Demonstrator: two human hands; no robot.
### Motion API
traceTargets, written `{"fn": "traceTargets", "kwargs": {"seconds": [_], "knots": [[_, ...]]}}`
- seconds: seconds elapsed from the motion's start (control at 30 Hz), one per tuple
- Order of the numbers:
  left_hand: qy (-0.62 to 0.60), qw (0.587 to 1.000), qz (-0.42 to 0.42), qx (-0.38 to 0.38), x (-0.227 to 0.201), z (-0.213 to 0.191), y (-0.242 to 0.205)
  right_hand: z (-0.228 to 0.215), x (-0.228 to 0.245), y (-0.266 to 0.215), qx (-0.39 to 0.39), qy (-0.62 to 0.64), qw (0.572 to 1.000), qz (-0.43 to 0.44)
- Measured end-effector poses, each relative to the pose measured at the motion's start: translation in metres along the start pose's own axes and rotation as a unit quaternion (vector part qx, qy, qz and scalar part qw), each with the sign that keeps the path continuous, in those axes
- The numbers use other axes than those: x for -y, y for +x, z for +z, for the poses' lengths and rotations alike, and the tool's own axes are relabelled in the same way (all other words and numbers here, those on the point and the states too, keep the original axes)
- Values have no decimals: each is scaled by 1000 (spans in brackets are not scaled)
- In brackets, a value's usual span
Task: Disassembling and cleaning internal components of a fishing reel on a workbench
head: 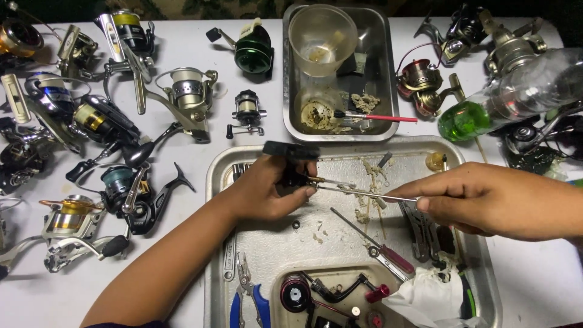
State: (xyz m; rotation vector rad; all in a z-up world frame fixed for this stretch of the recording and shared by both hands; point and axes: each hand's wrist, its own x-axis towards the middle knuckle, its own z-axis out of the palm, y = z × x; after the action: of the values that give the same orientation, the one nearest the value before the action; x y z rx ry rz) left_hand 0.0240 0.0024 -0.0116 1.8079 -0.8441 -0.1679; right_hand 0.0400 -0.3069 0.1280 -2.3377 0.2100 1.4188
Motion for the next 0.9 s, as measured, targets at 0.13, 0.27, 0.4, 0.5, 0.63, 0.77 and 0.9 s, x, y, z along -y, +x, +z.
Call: {"fn": "traceTargets", "kwargs": {"seconds": [0.13, 0.27, 0.4, 0.5, 0.63, 0.77, 0.9], "knots": [[-8, 1000, 10, 7, 0, 1, -1, 12, -32, 20, -59, -173, 979, -93], [32, 999, 6, -30, 6, -1, -1, 31, -57, 25, -278, -595, 658, -369], [40, 998, 19, -48, 7, 1, -2, 32, -64, 26, -371, -544, 635, -404], [13, 999, 11, -38, 2, 1, 0, 24, -38, 14, -253, -209, 913, -243], [-13, 999, 4, -41, 3, 3, -1, 15, 7, -3, -97, -7, 995, 0], [22, 999, 22, -33, 5, 1, -2, 25, -52, 26, -228, -305, 901, -209], [-4, 998, -31, -49, -2, -1, 0, 21, -55, 24, -391, -615, 446, -519]]}}
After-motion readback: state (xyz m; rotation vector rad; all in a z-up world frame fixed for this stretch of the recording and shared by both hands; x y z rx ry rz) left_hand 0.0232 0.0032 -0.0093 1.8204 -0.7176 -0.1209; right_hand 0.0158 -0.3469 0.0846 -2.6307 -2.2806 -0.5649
